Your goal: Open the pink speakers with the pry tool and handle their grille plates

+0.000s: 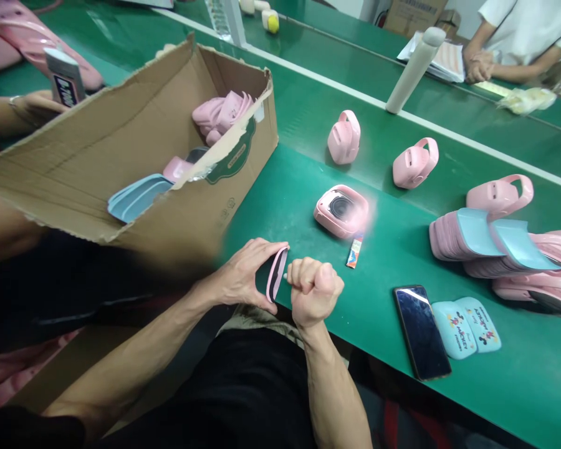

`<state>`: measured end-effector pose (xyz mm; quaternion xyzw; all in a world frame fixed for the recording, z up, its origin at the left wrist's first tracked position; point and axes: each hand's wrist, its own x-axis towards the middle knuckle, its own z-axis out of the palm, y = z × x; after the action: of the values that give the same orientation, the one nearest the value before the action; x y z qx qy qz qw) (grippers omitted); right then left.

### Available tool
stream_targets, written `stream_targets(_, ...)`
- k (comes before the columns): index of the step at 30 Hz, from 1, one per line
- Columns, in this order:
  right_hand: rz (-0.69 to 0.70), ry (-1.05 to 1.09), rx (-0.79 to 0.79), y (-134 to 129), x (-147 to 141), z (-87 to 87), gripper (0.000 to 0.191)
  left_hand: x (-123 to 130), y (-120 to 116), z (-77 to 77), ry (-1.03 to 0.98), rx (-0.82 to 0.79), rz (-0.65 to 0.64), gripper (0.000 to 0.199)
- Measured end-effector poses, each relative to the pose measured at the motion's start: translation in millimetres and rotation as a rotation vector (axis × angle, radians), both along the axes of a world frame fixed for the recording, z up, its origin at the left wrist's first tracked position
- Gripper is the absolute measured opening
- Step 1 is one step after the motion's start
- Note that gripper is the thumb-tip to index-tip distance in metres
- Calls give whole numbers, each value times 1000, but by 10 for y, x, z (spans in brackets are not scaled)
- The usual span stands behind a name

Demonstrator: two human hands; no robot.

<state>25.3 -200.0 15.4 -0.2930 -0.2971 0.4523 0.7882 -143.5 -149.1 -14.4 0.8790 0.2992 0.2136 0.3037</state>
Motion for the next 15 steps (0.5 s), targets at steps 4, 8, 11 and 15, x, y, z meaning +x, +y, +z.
stream_targets(4, -52, -35, -22, 115, -11, 9, 57, 3, -12, 5, -21, 2, 6, 132)
stream_targets(8, -56, -37, 3, 142, -42, -16, 58, 6, -13, -9, -36, 34, -26, 130)
stream_targets(11, -38, -78, -25, 158, -57, -37, 58, 9, -14, -23, -14, 49, -35, 131)
stream_targets(15, -85, -96, -3, 163, -34, -44, 57, 12, -24, -24, 0, 48, -36, 128)
